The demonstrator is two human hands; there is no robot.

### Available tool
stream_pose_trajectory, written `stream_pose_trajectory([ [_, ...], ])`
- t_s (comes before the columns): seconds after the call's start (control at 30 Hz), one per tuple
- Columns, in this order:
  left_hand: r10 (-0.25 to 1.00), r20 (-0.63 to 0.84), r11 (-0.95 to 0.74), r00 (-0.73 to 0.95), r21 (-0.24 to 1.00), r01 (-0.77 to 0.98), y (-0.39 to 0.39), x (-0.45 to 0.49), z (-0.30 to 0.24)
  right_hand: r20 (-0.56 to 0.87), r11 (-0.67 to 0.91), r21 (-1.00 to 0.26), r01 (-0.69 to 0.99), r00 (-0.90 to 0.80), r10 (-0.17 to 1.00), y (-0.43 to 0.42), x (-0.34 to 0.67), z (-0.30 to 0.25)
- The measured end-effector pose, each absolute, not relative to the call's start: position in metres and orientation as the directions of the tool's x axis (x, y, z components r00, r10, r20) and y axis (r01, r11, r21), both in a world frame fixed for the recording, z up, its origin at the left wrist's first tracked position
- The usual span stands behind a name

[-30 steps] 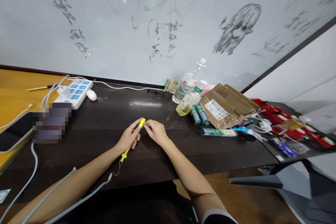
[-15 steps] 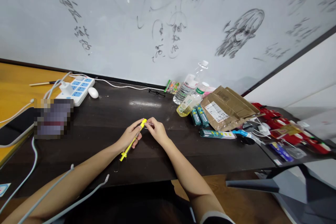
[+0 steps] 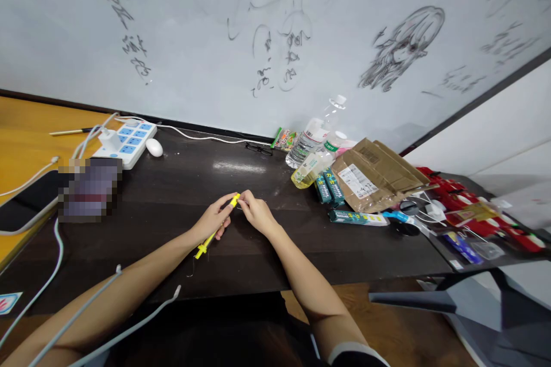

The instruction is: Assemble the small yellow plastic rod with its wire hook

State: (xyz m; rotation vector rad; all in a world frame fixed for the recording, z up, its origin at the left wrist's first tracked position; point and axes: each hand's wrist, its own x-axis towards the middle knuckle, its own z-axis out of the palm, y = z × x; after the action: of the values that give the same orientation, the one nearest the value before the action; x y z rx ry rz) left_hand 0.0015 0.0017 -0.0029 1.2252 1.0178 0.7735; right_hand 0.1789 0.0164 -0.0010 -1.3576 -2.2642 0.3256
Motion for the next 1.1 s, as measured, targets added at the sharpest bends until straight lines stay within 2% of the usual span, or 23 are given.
stream_pose_trajectory([
  [0.17, 0.910, -0.190, 0.186, 0.367, 0.981, 0.048, 0.000, 0.003, -0.005, 0.277, 0.456, -0.372, 0.809, -0.372, 0.886, 0.015, 0.173, -0.001],
  [0.33, 0.896, -0.248, 0.284, 0.368, 0.958, -0.048, 0.001, 0.004, 0.003, 0.308, 0.457, -0.294, 0.839, -0.370, 0.877, 0.015, 0.168, 0.001],
  [0.5, 0.901, -0.234, 0.300, 0.365, 0.944, -0.136, 0.003, 0.003, 0.010, 0.299, 0.448, -0.463, 0.765, -0.341, 0.891, 0.013, 0.168, 0.007],
  [0.63, 0.920, -0.183, 0.220, 0.348, 0.973, -0.070, 0.003, 0.002, 0.007, 0.290, 0.433, -0.545, 0.718, -0.323, 0.901, 0.011, 0.167, 0.010],
  [0.77, 0.915, -0.201, 0.224, 0.350, 0.974, -0.026, 0.002, 0.003, 0.004, 0.261, 0.417, -0.606, 0.678, -0.326, 0.909, 0.010, 0.170, 0.013],
  [0.9, 0.896, -0.226, 0.259, 0.383, 0.965, -0.036, 0.002, 0.003, 0.005, 0.284, 0.428, -0.616, 0.661, -0.321, 0.904, 0.012, 0.174, 0.014],
  [1.1, 0.872, -0.253, 0.276, 0.419, 0.961, 0.006, -0.001, 0.003, 0.007, 0.300, 0.427, -0.560, 0.710, -0.307, 0.903, 0.016, 0.178, 0.009],
])
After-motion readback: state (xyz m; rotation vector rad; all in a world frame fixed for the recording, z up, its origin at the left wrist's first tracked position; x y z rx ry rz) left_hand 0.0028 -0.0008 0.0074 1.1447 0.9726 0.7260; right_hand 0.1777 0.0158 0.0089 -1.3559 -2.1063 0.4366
